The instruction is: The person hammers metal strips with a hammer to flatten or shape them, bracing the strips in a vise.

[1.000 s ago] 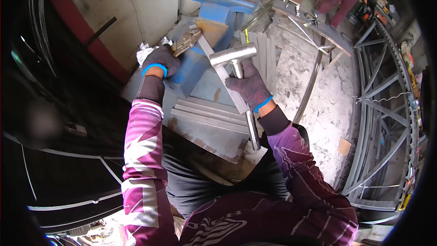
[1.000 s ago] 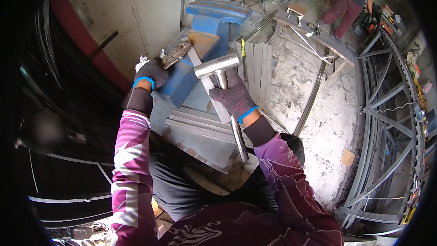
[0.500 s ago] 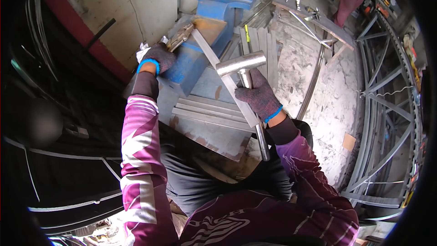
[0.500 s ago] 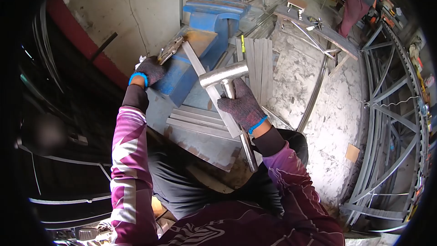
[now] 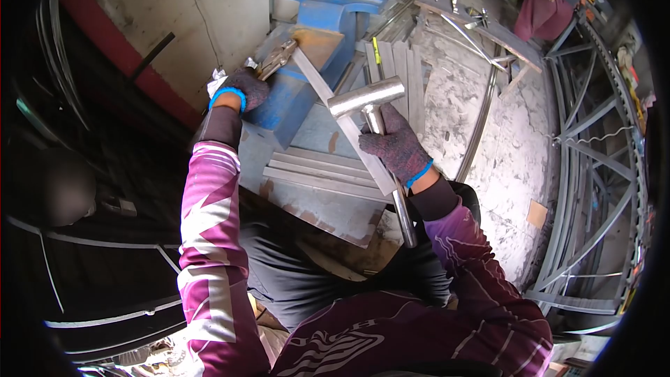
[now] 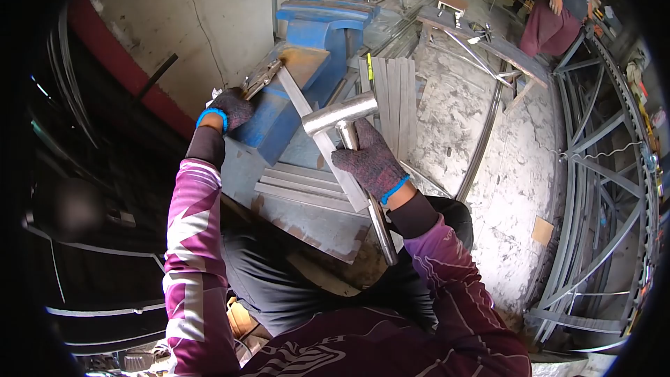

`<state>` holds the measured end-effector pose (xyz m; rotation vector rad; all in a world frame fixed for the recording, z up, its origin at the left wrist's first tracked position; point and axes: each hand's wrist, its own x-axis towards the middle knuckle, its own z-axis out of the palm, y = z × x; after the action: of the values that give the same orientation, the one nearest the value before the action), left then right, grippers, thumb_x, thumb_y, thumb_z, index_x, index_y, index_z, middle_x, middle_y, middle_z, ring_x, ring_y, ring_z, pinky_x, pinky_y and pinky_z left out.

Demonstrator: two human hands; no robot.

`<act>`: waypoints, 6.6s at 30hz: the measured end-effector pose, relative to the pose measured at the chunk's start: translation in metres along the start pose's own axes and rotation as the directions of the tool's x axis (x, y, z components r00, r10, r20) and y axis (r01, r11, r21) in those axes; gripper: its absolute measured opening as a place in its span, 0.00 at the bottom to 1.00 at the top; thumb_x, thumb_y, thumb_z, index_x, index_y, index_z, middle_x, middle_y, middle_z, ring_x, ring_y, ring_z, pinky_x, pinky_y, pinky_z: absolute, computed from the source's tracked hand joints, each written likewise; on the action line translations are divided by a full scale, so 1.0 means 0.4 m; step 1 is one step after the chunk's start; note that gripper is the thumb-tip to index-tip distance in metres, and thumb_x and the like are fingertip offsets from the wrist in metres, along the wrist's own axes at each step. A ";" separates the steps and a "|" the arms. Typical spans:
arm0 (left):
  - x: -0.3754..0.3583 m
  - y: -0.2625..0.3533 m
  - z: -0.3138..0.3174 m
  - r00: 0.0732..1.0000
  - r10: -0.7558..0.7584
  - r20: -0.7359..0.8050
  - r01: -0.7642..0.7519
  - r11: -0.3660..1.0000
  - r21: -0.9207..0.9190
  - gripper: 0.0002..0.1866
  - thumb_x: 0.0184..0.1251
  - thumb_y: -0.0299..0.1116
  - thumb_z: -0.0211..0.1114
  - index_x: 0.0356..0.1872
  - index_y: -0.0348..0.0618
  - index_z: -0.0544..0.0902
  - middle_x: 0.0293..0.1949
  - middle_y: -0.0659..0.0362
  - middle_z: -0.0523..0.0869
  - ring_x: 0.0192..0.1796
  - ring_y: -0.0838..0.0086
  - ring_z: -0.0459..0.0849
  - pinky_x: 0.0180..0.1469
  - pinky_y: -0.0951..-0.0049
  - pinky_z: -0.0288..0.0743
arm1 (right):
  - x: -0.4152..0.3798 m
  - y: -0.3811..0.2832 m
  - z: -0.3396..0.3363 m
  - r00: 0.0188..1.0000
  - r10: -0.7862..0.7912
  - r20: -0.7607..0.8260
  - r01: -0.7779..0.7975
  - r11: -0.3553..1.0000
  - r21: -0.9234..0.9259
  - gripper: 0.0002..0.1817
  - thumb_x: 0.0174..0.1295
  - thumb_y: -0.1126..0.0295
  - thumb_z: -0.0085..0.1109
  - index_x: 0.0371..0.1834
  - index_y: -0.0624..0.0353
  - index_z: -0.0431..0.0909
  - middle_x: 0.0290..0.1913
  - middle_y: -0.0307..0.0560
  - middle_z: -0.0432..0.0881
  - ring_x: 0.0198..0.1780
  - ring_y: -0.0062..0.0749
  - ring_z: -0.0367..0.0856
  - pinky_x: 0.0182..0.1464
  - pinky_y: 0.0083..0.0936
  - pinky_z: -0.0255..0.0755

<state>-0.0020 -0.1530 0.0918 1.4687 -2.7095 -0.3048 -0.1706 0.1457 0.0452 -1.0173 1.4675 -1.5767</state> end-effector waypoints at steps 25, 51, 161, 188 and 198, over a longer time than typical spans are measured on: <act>0.004 0.015 -0.009 1.000 0.002 0.017 -0.003 0.998 0.071 0.29 0.57 0.41 0.59 0.59 0.37 0.84 0.58 0.37 0.85 0.62 0.44 0.83 0.65 0.54 0.76 | 0.005 -0.004 -0.009 1.000 0.009 -0.006 -0.009 0.995 -0.097 0.29 0.62 0.71 0.66 0.67 0.61 0.70 0.45 0.41 0.78 0.45 0.24 0.77 0.51 0.27 0.75; -0.039 0.068 -0.114 0.999 -0.017 -0.034 0.022 0.986 0.166 0.22 0.56 0.36 0.63 0.53 0.46 0.88 0.53 0.46 0.89 0.56 0.49 0.87 0.56 0.54 0.82 | 0.536 -0.183 0.032 0.841 -0.373 0.392 0.478 0.175 -0.861 0.24 0.67 0.54 0.59 0.59 0.58 0.76 0.53 0.60 0.83 0.55 0.60 0.82 0.58 0.48 0.75; -0.219 -0.031 0.080 0.854 -0.117 -0.507 -0.134 0.892 -0.432 0.22 0.55 0.38 0.67 0.51 0.40 0.81 0.42 0.41 0.89 0.48 0.44 0.87 0.53 0.53 0.80 | -0.228 0.248 -0.108 0.977 -0.188 0.096 0.138 0.224 -0.965 0.15 0.58 0.71 0.65 0.49 0.56 0.81 0.45 0.55 0.83 0.46 0.56 0.84 0.49 0.48 0.79; -0.283 -0.088 0.127 0.810 -0.372 -0.453 -0.357 0.299 -0.885 0.14 0.60 0.22 0.64 0.48 0.36 0.80 0.27 0.63 0.78 0.25 0.79 0.74 0.28 0.75 0.69 | -0.274 0.018 -0.321 0.942 -0.198 -0.271 -0.098 0.611 -0.786 0.09 0.58 0.76 0.56 0.33 0.65 0.87 0.34 0.52 0.88 0.39 0.39 0.87 0.45 0.30 0.79; -0.267 -0.092 0.151 0.788 -0.343 -0.511 -0.400 0.346 -0.848 0.12 0.59 0.21 0.61 0.45 0.36 0.79 0.29 0.63 0.78 0.27 0.80 0.75 0.30 0.76 0.71 | 0.040 -0.026 -0.143 0.892 -0.378 -0.249 0.156 0.774 -0.614 0.11 0.73 0.71 0.52 0.43 0.58 0.86 0.33 0.37 0.83 0.33 0.25 0.79 0.36 0.26 0.74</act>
<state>0.0792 -0.0743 0.0314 0.8432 -1.4166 -0.9826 -0.2294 0.1551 0.0547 -1.3877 2.2384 -1.6038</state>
